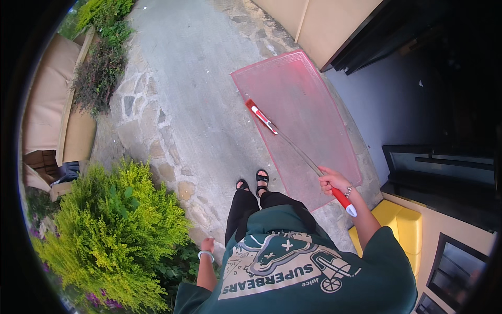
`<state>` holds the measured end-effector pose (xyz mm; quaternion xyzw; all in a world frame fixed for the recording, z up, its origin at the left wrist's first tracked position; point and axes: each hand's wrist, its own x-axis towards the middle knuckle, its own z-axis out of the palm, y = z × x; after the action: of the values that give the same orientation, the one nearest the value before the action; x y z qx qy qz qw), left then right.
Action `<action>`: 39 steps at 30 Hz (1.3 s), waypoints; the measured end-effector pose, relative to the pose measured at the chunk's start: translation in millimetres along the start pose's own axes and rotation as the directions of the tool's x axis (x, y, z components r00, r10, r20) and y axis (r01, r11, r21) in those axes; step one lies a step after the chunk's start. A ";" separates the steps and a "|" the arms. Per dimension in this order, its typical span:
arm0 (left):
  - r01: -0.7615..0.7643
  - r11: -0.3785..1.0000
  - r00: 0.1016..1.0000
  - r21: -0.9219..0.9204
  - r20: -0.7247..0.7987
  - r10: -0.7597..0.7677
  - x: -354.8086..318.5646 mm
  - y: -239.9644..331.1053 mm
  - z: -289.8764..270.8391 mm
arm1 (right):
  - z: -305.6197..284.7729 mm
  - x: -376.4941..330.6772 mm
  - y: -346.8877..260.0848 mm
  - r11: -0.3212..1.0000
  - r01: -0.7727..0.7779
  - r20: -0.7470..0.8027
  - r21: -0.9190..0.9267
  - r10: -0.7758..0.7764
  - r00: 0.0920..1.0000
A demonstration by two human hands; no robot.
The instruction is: The person empties trash from a white bin into a black trash can, then sweeps a stone-paved walkway and red mat using a broom.
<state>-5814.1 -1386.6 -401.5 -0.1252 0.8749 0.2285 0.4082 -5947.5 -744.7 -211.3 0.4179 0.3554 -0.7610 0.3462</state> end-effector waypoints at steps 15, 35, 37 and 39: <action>0.001 0.999 0.982 0.039 0.187 -0.008 181.3 128.6 -69.5 | 87.0 168.4 -127.6 0.973 -0.130 0.165 0.193 0.098 0.981; 0.381 0.735 0.845 -0.561 -0.112 -0.523 157.9 285.0 -86.2 | 34.2 354.2 -454.5 0.715 -0.173 -0.458 -0.677 -0.226 0.860; 0.401 0.653 0.843 -0.642 -0.021 -0.538 131.5 316.7 -46.7 | 63.6 313.9 -433.4 0.660 -0.236 -0.418 -0.713 -0.130 0.899; 0.526 0.727 0.849 -0.442 0.213 -0.484 117.9 389.0 -35.6 | 55.5 272.9 -442.7 0.689 -0.243 -0.304 -0.683 0.034 0.952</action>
<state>-6070.1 -1072.1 -356.6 -0.4468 0.7039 0.3253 0.4461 -6446.1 -628.7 -318.6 0.3757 0.6323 -0.4716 0.4864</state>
